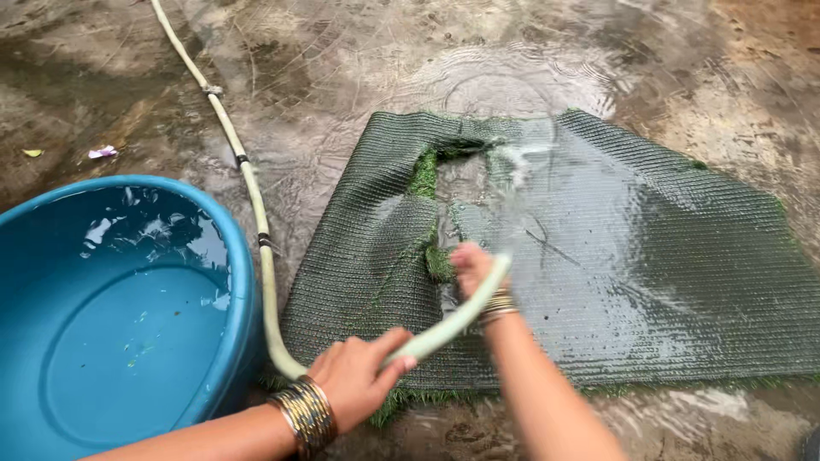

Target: The person washes a piece of artificial turf using a hose. They spray water over the green surface, turn the piece over to rinse the underside, and use their hands to move the turf and ensure all areas are rinsed.

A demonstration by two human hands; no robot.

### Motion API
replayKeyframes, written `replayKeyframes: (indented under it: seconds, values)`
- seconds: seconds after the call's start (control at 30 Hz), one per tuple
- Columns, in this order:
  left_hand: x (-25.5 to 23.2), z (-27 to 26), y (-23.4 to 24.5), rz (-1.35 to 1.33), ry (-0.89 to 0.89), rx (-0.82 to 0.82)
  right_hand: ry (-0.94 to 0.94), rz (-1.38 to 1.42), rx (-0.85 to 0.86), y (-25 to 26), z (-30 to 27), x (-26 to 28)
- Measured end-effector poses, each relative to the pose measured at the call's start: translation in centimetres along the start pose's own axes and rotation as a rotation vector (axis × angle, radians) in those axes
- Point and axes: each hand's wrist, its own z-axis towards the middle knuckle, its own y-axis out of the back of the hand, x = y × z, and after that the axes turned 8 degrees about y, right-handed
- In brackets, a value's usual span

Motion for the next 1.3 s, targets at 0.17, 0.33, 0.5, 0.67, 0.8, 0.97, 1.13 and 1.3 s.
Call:
replayKeyframes:
  seconds: [0.17, 0.33, 0.5, 0.67, 0.8, 0.97, 1.13, 1.3]
  values:
    - [0.2, -0.1, -1.4, 0.076, -0.05, 0.108, -0.016, -0.078, -0.244, 8.1, 4.0, 7.0]
    - [-0.2, 0.9, -1.9, 0.102, -0.068, 0.136, -0.017, -0.59, -0.438, 9.8, 3.6, 8.5]
    - [-1.7, 2.1, -2.3, 0.098, -0.03, 0.127, -0.162, -0.355, -0.334, 3.3, -2.2, 10.1]
    - [-3.0, 4.7, -3.7, 0.14, 0.066, 0.095, -0.329, 0.038, -0.395, -1.4, -8.2, 11.1]
    - [-2.6, 5.1, -6.1, 0.23, 0.011, 0.142, -0.244, 0.078, -0.319, 3.2, -7.3, 7.1]
    - [-1.0, 4.0, -7.6, 0.309, -0.029, 0.152, -0.318, -0.029, -0.616, 3.6, -11.5, 4.0]
    - [0.4, 3.3, -7.4, 0.378, -0.167, 0.297, -0.232, 0.117, -0.675, 5.0, -14.9, 2.6]
    - [1.1, 1.5, -6.8, 0.526, -0.217, 0.465, -0.361, -0.048, -0.687, 7.9, -17.9, -3.3]
